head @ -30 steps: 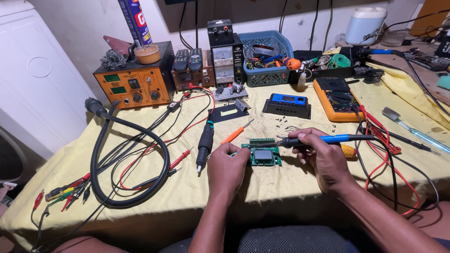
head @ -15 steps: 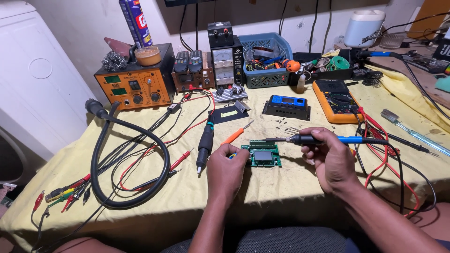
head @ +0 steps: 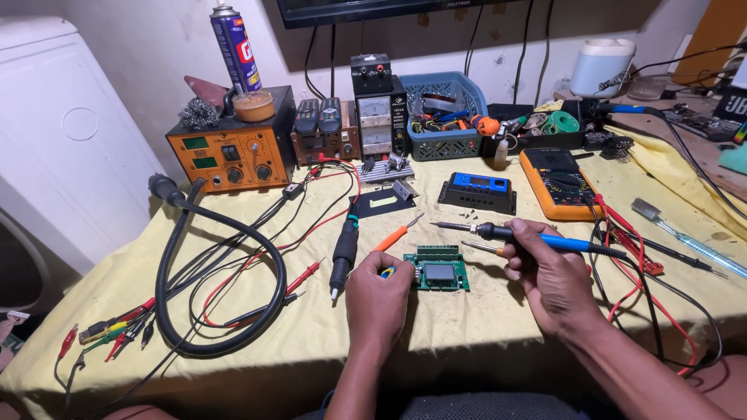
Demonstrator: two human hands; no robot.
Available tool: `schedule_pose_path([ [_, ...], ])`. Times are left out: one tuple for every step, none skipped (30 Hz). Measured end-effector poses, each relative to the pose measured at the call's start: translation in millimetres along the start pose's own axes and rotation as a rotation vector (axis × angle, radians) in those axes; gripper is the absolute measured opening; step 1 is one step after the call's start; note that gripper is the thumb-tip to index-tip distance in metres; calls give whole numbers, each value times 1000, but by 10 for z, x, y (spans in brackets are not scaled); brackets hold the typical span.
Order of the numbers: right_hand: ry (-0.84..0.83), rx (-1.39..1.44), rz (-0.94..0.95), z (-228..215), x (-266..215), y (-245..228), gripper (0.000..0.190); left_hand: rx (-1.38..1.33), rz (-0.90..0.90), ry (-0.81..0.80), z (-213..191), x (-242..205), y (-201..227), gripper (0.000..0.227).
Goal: Soldering electronic components onto a printed circuit board at a repair bench.
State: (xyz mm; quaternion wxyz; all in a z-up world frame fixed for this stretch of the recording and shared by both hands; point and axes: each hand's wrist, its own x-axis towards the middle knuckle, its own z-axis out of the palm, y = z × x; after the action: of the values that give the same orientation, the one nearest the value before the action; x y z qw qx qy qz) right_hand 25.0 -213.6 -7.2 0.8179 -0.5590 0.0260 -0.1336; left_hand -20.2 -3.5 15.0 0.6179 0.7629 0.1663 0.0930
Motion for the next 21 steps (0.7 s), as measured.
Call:
schedule_pose_path([
  [29, 46, 18, 1, 19, -42, 22, 30, -5, 3, 0, -8, 25, 15],
  [59, 92, 37, -2, 34, -79, 17, 62, -12, 6, 2, -19, 45, 13],
  [58, 94, 35, 6, 79, -176, 17, 62, -9, 6, -4, -23, 53, 13],
  [43, 89, -26, 6, 122, -273, 16, 68, -20, 1, -3, -27, 63, 13],
  [28, 85, -88, 6, 166, -372, 16, 74, -30, -4, -3, -29, 74, 14],
  [28, 87, -92, -8, 227, -523, 16, 73, -26, -4, 0, -22, 73, 14],
  [54, 50, -163, -20, 285, -675, 18, 81, -25, -6, -1, -16, 72, 14],
  [77, 12, -234, -24, 349, -830, 21, 85, -25, -5, -2, -9, 69, 13],
  [72, 11, -238, -108, 499, -947, 21, 80, -22, -3, -4, -1, 63, 13],
  [130, -21, -287, -195, 648, -1069, 17, 86, -33, 1, -2, 6, 56, 14],
  [188, -53, -336, -282, 800, -1193, 17, 91, -44, 5, 3, 17, 50, 14],
  [188, -55, -340, -521, 1148, -1237, 17, 88, -42, 3, 5, 14, 47, 14],
  [194, -143, -419, -759, 1498, -1285, 17, 85, -46, -1, 9, 15, 45, 15],
  [199, -229, -499, -985, 1853, -1332, 18, 83, -50, -3, 5, 20, 44, 17],
  [197, -229, -503, -1201, 2231, -1395, 18, 79, -48, -2, 13, 34, 39, 17],
  [277, -341, -489, -1413, 2610, -1450, 29, 91, -53, 1, 17, 47, 31, 18],
  [356, -452, -473, -1624, 2992, -1506, 48, 102, -59, 4, 23, 61, 23, 19],
  [354, -451, -472, -1975, 3551, -1406, 48, 102, -59, 6, 34, 63, 29, 19],
  [386, -528, -518, -2239, 4052, -1426, 50, 107, -79, 2, 43, 66, 36, 20],
  [413, -603, -562, -2376, 4523, -1492, 53, 111, -101, 3, 37, 71, 43, 20],
  [406, -601, -560, -2886, 5203, -1225, 53, 111, -103, 9, 44, 83, 61, 20],
])
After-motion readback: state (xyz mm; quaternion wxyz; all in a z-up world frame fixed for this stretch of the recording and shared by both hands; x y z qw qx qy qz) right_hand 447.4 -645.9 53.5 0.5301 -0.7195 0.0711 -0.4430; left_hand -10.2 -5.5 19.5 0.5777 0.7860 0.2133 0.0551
